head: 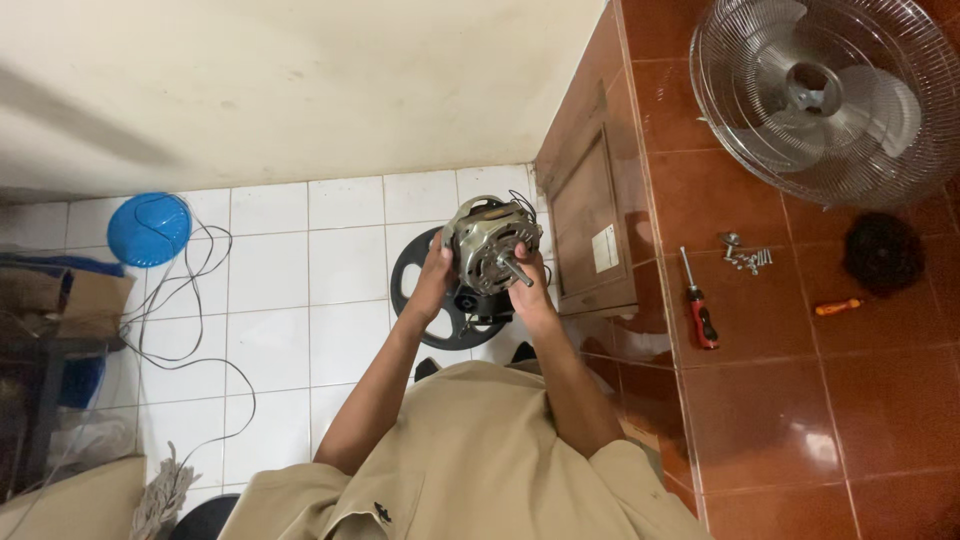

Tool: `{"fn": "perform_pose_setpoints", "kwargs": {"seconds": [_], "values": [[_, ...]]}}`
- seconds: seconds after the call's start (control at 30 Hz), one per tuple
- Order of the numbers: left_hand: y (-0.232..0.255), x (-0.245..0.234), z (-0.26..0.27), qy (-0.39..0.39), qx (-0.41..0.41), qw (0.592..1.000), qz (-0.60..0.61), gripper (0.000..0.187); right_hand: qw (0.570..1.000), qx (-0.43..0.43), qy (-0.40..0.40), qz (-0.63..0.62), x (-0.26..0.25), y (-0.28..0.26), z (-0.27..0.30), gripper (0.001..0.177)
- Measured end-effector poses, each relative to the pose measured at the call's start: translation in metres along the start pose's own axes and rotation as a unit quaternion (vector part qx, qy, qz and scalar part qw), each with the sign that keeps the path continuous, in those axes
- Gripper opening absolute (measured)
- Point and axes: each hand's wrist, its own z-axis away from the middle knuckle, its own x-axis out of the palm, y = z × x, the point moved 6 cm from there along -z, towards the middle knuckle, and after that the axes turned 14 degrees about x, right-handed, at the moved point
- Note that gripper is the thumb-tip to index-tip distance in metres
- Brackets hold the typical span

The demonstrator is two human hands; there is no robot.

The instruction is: The person assembles an electrical motor by hand, attaching a metal housing to the motor body and securing it with screws. They use a screwdriver to tighten the screws and place the assembled motor on a stool.

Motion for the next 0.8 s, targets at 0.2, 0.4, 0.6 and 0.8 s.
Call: {"fn": "perform_pose_setpoints", "kwargs": {"seconds": [0.2,0.4,0.6,0.8], "values": [[-0.018,0.006,-0.002,0.005,0.043,0.992,-0.121,0.085,1.000,0.008,-0.009,0.005,-0.029,-0.008,-0.004,0.062],[-0.030,0.017,-0.011,0.049,-0.013,0.996,-0.067,0.068,1.000,0.016,-0.016,0.015,-0.029,-0.030,-0.001,0.064],[-0.035,0.029,-0.025,0.039,-0.016,0.998,-0.047,0.060,0.999,0.022,-0.038,0.018,-0.018,-0.053,-0.006,0.057],[-0.036,0.030,-0.036,0.082,-0.012,0.995,-0.049,0.085,0.998,0.034,-0.048,0.027,-0.003,-0.077,-0.013,0.054]]}}
